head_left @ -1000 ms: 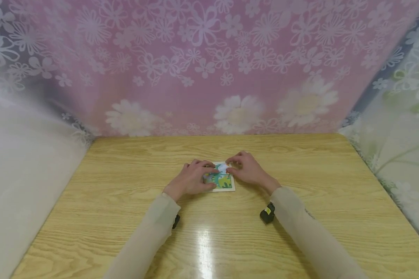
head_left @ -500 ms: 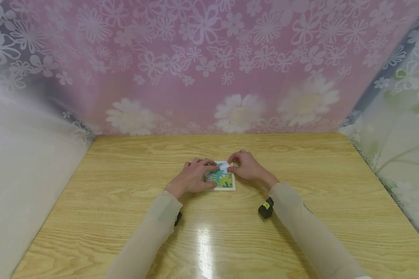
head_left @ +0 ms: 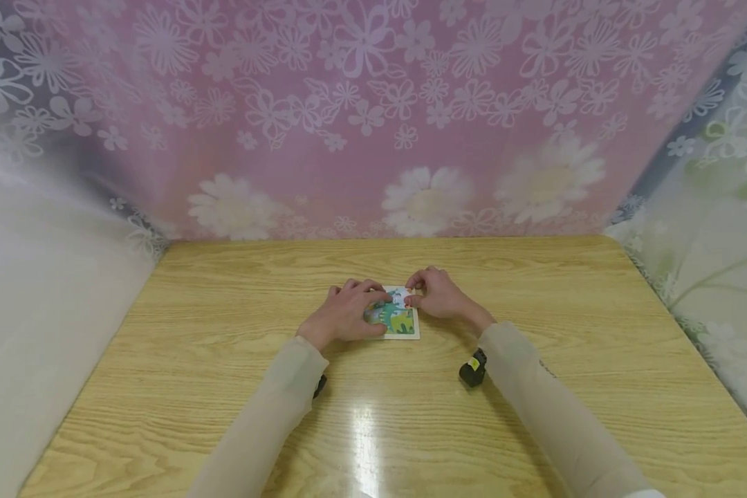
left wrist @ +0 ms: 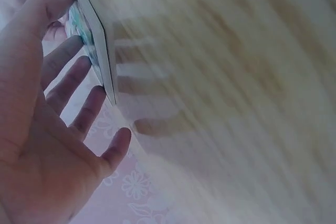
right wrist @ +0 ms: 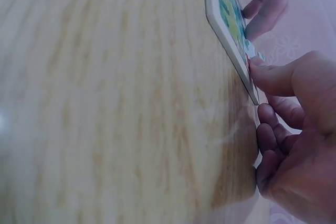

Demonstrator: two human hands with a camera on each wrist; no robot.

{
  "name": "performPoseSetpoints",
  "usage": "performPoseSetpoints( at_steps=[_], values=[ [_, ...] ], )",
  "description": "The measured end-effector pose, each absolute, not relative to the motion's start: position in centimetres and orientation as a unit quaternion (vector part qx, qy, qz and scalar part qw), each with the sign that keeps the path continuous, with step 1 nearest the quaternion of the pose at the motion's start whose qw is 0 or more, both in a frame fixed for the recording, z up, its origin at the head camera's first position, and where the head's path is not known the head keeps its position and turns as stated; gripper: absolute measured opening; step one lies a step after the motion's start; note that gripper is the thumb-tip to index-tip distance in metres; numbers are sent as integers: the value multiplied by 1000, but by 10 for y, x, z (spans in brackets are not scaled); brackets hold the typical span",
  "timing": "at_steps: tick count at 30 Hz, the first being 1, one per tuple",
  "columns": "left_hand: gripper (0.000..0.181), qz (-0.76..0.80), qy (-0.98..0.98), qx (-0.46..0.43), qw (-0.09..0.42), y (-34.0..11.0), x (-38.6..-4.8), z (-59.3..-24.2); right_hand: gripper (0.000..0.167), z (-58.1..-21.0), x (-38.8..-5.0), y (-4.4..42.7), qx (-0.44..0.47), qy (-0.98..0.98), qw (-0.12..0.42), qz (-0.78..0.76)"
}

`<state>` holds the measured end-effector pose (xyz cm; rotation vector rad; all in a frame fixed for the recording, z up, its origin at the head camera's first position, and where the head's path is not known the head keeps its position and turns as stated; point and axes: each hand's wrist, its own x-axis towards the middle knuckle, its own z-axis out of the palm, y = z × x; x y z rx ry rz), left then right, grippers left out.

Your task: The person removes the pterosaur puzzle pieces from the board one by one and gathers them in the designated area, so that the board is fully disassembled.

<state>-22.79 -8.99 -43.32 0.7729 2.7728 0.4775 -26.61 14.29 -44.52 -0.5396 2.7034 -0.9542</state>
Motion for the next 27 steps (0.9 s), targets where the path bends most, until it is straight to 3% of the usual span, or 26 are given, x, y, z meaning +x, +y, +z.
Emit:
performPoseSetpoints(
  at_steps=[9, 16, 27],
  values=[
    [39, 172, 935, 287, 118, -90, -220, -431, 22, -449, -267, 145, -165, 899, 115, -389],
    [38, 147, 940, 283, 117, -86, -218, -427, 16, -450, -266, 149, -154, 876, 104, -444],
    [36, 183, 937, 279, 109, -93, -216, -433, 21, -443, -261, 183, -117, 856, 99, -494]
  ],
)
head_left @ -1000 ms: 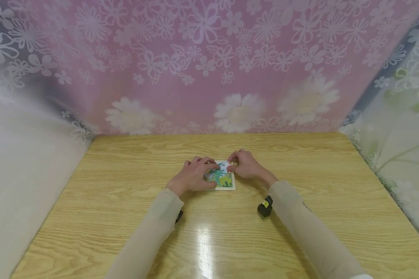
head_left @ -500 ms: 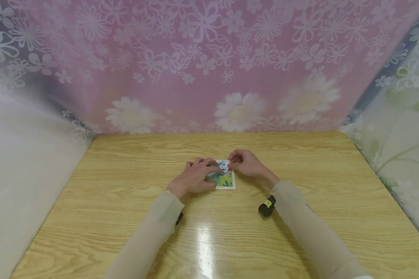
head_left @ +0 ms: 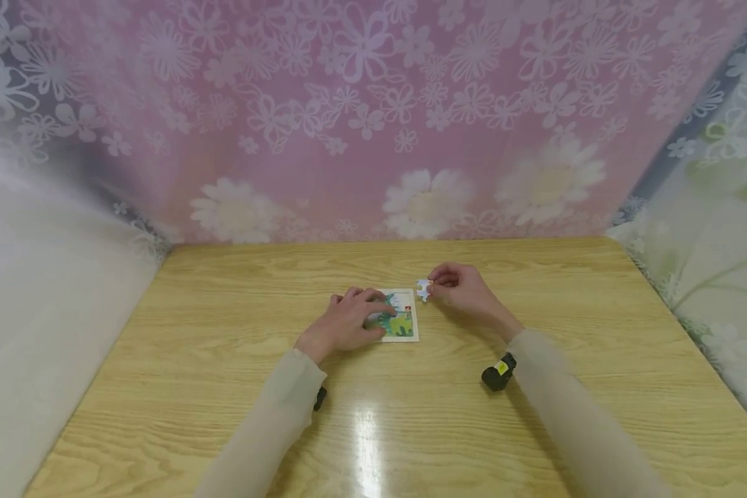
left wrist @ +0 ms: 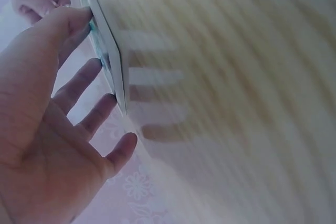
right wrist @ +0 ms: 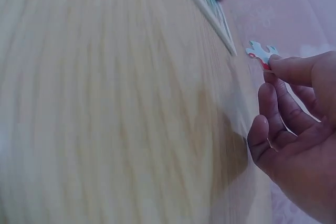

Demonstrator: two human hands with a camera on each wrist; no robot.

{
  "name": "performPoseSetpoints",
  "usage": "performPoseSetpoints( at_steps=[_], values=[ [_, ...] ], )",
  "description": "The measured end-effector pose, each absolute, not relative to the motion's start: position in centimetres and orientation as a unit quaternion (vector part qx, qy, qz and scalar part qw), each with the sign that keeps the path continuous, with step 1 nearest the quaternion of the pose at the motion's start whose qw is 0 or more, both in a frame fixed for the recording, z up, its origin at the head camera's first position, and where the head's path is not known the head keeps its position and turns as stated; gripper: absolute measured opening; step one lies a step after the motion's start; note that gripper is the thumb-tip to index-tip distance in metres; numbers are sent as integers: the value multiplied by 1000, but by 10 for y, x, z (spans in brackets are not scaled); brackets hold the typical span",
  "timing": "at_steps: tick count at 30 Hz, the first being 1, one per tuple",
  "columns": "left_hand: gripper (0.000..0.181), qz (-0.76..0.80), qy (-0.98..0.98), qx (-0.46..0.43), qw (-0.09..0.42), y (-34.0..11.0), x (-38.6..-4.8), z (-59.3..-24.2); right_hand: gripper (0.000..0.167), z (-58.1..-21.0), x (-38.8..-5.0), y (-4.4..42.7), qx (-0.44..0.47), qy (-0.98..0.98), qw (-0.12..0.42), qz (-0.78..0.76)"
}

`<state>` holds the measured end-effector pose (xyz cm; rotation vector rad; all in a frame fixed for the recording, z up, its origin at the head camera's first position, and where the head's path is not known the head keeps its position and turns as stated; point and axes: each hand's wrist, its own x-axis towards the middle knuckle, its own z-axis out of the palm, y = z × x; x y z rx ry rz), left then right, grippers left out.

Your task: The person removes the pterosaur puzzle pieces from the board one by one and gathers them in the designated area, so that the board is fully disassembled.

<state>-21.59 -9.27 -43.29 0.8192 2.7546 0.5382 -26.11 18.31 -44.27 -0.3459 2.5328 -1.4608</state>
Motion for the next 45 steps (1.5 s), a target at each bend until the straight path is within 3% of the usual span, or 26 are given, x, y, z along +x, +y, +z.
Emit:
performPoseSetpoints(
  at_steps=[6, 23, 45],
  values=[
    [32, 215, 937, 259, 97, -97, -216, -438, 20, -445, -263, 208, -109, 873, 76, -470],
    [45, 270, 944, 168, 92, -81, -215, -440, 24, -445, -271, 249, -88, 920, 45, -380],
    [42, 291, 939, 149, 110, -81, -221, -446, 23, -443, -267, 234, -131, 928, 8, -348]
  ],
)
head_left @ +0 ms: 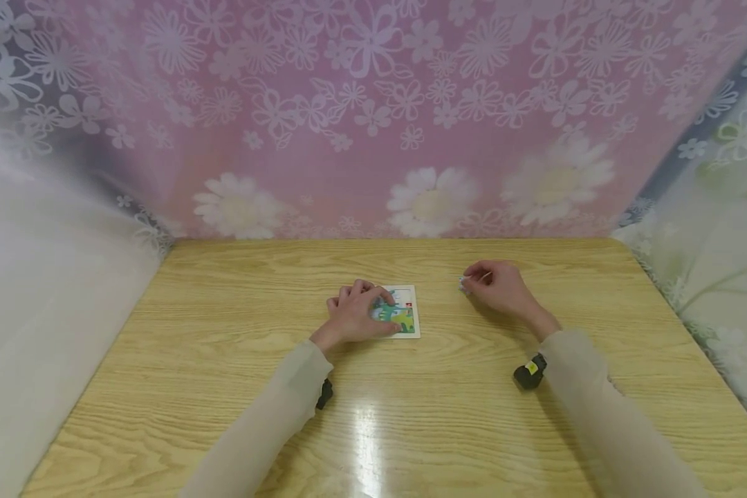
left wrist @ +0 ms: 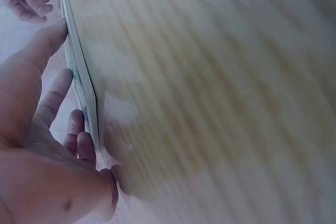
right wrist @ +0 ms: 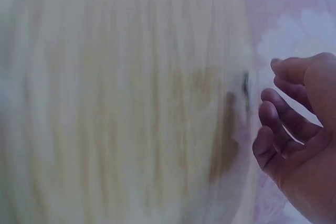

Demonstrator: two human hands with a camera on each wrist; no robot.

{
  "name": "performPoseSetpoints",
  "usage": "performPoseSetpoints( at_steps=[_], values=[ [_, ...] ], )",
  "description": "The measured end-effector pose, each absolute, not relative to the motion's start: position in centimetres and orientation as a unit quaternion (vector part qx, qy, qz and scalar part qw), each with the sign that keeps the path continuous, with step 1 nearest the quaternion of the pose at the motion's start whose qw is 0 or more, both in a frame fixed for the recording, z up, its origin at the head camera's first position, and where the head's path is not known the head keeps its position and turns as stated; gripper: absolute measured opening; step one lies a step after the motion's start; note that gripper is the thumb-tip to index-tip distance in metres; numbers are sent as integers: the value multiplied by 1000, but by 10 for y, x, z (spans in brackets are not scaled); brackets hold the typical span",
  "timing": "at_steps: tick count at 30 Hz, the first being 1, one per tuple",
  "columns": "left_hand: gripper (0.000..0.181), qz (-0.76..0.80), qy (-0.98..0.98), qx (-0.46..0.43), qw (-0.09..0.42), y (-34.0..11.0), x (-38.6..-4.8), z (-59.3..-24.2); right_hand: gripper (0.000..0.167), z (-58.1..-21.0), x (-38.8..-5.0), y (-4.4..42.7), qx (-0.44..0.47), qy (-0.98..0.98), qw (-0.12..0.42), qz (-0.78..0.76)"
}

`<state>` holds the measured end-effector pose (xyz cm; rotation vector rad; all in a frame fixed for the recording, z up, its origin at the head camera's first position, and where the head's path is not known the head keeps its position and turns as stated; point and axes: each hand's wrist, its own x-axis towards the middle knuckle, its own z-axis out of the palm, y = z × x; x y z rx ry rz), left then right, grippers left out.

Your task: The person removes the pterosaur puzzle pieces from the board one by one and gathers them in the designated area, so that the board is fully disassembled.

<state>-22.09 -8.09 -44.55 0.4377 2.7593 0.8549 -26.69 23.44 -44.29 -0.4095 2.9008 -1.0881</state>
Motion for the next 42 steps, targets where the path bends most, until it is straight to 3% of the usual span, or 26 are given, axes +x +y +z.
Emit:
performPoseSetpoints(
  at_steps=[20, 42],
  values=[
    [42, 283, 941, 144, 115, -80, -217, -441, 23, -443, -245, 164, -250, 893, 77, -365],
    [37, 285, 941, 140, 120, -81, -220, -444, 20, -449, -249, 146, -243, 906, 112, -328]
  ],
)
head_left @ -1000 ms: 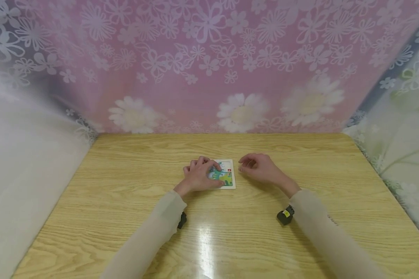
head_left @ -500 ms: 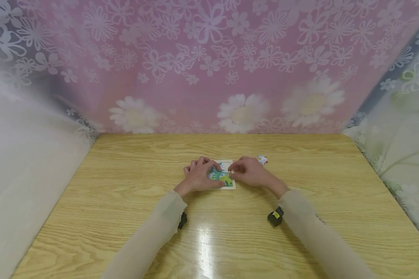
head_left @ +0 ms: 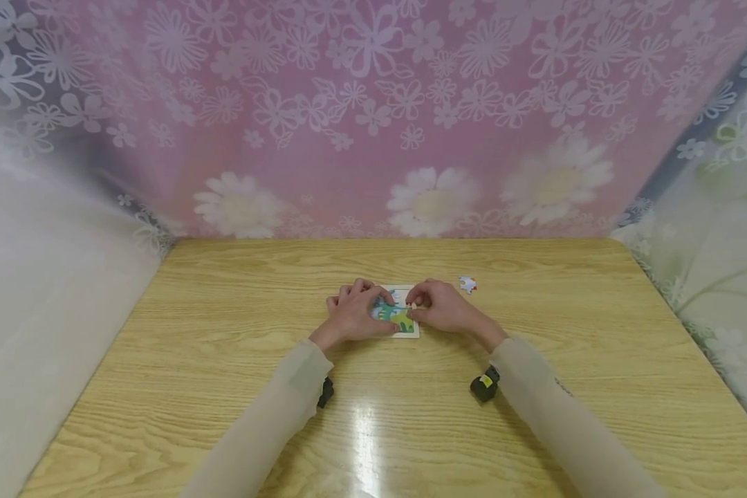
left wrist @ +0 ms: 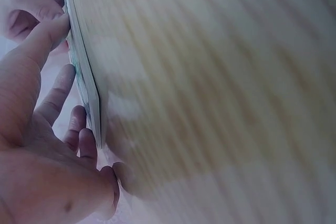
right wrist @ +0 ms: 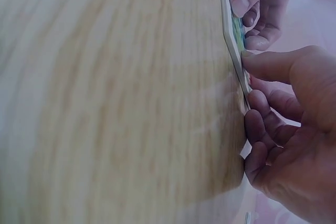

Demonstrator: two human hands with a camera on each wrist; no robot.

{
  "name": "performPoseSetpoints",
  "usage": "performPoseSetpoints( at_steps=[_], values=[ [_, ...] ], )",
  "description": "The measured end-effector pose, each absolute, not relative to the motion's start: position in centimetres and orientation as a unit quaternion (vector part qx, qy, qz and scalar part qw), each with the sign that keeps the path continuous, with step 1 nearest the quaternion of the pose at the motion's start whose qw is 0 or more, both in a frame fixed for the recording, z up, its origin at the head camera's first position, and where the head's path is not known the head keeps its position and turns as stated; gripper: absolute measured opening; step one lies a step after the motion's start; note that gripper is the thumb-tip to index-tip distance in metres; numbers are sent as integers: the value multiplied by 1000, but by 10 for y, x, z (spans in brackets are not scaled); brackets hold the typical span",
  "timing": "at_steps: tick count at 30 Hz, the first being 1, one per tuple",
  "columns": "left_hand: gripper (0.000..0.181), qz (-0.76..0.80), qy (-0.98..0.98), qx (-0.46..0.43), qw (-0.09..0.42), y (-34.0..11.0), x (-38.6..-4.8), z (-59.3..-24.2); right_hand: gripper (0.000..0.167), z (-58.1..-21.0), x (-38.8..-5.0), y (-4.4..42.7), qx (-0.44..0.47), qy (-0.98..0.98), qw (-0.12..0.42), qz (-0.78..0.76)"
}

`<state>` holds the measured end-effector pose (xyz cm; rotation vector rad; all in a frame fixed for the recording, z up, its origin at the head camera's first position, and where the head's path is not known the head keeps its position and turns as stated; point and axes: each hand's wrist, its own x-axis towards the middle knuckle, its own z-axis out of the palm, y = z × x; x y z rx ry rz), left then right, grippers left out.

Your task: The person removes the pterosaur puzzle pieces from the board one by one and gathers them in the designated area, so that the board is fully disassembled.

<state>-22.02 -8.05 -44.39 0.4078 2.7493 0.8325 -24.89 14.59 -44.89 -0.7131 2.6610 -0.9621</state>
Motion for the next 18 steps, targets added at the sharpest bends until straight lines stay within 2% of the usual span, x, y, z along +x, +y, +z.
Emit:
performPoseSetpoints(
  at_steps=[9, 18],
  values=[
    [38, 283, 942, 131, 121, -79, -221, -444, 17, -450, -249, 145, -222, 895, 130, -365],
    [38, 285, 943, 124, 120, -77, -218, -440, 7, -451, -249, 145, -207, 881, 116, -410]
  ],
)
